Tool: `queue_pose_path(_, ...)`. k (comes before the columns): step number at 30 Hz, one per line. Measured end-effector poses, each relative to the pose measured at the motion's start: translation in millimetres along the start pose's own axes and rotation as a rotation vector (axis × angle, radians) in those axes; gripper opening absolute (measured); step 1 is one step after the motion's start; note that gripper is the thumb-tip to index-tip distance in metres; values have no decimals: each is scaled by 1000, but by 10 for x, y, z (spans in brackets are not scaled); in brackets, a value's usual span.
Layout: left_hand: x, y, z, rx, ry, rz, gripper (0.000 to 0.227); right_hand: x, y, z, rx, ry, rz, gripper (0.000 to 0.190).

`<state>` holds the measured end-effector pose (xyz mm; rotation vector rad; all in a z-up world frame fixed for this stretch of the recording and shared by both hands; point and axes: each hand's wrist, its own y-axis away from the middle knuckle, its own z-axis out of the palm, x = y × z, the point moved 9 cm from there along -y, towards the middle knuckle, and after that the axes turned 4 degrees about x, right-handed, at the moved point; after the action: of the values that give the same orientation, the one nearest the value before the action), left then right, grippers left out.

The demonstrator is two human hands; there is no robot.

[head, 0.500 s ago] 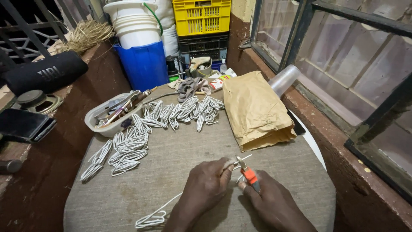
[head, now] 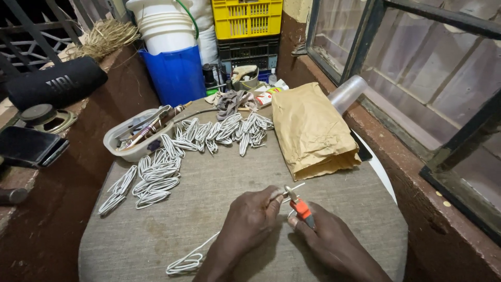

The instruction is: The person uses a pair of pliers to cut a long white wire into small, uniform segments. They repeatedly measure and cut the wire, placing the resulting pieces on a table covered with a cloth.

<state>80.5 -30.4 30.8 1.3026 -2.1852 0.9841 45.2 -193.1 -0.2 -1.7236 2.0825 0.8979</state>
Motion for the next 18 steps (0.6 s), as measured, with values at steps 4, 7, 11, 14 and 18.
queue_pose_path(4, -200, -31, 101, -32, -69, -80, 25, -170, 165, -85, -17, 6, 88, 41)
queue_pose_path(7, -254, -52, 118, -38, -90, -81, 24, -161, 22, -16, 11, 1, -11, 38)
queue_pose_path(11, -302, -98, 9, 162, -109, -36, 19, -390, 62, -161, 92, -70, -100, 31)
queue_pose_path(14, -301, -55, -158, 312, -116, -12, 20, -737, 272, -352, 47, -202, -100, 25)
queue_pose_path(18, -178, -68, -500, 446, -161, -11, 21, -544, -599, 10, 77, -73, -453, 35)
